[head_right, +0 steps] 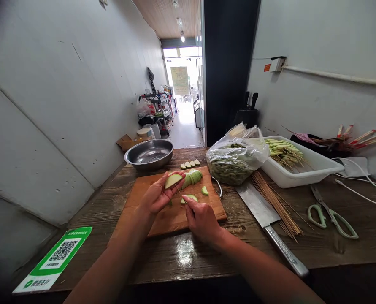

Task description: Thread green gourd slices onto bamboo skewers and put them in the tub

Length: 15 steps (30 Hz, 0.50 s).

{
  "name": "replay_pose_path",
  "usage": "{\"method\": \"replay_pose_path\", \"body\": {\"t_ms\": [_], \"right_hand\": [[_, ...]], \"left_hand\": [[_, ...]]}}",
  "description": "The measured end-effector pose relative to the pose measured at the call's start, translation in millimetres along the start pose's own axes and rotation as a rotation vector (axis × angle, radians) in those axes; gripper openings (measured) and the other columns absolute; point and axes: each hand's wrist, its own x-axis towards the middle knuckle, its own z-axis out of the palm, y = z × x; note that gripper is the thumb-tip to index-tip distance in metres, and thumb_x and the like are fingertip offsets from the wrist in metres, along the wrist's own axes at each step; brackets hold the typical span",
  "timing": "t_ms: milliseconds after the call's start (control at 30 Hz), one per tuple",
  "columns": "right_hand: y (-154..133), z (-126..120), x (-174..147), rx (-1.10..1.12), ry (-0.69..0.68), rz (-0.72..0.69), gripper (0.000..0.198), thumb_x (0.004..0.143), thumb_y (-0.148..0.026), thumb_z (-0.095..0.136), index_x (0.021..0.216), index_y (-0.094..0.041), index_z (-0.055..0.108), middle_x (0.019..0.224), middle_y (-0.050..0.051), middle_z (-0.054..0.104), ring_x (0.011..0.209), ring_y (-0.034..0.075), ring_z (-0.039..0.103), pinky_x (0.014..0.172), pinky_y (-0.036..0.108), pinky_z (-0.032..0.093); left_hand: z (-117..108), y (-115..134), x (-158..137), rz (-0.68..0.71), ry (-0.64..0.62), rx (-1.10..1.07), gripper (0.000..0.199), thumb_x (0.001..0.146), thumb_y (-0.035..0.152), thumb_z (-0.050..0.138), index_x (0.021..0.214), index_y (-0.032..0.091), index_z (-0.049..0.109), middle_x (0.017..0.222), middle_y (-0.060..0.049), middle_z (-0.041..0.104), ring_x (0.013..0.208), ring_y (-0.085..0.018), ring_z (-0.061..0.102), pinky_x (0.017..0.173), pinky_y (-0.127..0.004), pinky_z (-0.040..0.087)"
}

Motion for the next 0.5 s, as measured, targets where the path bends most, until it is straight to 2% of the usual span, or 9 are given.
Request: {"method": "replay_pose_path", "body": {"t_ms": [233, 500], "right_hand": [[2, 4, -3, -0.012, -0.005, -0.029, 0.038, 0.083, -0.014, 0.041, 0.117, -0.014, 0.056, 0.111, 0.012, 0.063, 0.096, 0.021, 0.062, 0.085, 0.035, 0.05], [-2, -1, -1, 0.02, 0.014, -0.015, 0.037, 0.082, -0.014, 0.041, 0.115, -0.014, 0.058, 0.106, 0.011, 0.065, 0.094, 0.022, 0.063, 0.083, 0.034, 0.051]], "left_hand": [[-3, -11, -1, 0.061, 0.015, 0.071, 0.016, 0.082, 0.012, 0.049, 0.093, 0.004, 0.058, 0.098, -0.018, 0.064, 0.101, -0.025, 0.059, 0.089, -0.037, 0.048], [0, -16, -4, -0.016, 0.017, 0.07, 0.015, 0.083, 0.012, 0.047, 0.091, 0.006, 0.058, 0.096, -0.017, 0.065, 0.099, -0.026, 0.059, 0.088, -0.041, 0.048]]}}
